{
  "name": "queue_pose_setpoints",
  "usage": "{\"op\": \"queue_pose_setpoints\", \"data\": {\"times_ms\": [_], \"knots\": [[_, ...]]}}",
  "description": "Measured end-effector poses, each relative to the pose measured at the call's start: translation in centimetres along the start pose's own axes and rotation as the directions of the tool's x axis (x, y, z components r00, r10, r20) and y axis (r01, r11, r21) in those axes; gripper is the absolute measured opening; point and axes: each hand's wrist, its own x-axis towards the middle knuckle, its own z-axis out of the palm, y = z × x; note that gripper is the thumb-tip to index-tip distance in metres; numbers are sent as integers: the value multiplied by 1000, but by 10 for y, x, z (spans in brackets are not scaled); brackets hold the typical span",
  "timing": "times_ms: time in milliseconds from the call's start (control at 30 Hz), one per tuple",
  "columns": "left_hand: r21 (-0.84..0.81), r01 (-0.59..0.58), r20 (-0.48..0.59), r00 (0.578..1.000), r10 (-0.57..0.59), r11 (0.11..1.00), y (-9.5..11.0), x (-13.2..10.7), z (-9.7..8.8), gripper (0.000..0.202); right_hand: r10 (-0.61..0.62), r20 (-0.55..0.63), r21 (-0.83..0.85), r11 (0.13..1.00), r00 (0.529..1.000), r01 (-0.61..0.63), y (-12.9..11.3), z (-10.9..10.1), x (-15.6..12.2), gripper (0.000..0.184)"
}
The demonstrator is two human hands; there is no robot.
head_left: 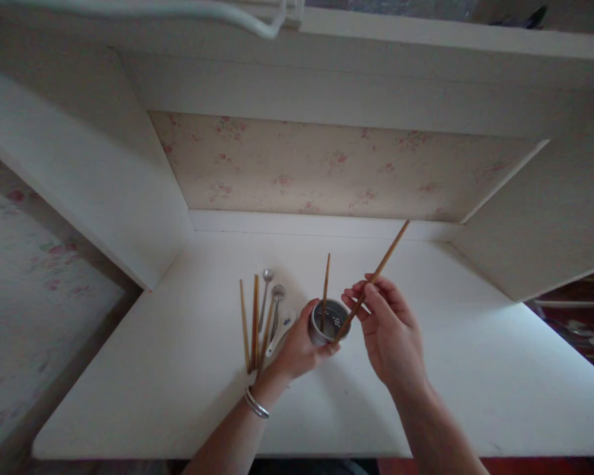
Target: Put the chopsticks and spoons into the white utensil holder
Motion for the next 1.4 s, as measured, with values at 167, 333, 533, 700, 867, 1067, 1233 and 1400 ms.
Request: {"op": "queue_pose_setpoints", "data": {"times_ms": [167,333,533,700,867,1067,1233,1400], "knots": [[157,-83,-60,994,93,984,-1,-3,-2,88,-26,-53,-38,999,998,24,6,-20,16,18],[85,-38,-64,997,44,996,-1,-6,-4,89,-111,-79,-124,987,991,100,10,-28,21,21],[-36,-8,-22,1000,7,999,-3,-6,-1,83,-140,-26,-384,915,990,119,28,-37,31,29],[-12,1,-34,999,-1,1000,-5,-6,-2,86,-76,-3,-540,839,997,62,52,-44,34,36],[9,0,-27,1000,0,1000,-8,-5,-3,86,0,53,-556,831,999,30,66,-43,31,40],[8,8,-35,999,-7,1000,-14,-4,-2,88,-55,128,-598,792,990,122,71,-41,31,38],[33,-2,-29,1000,3,999,-15,-4,-4,87,-59,145,-617,775,988,137,72,-40,31,38],[32,9,-13,1000,-8,999,-14,-5,-4,88,-53,138,-618,776,989,128,74,-38,31,35]]}}
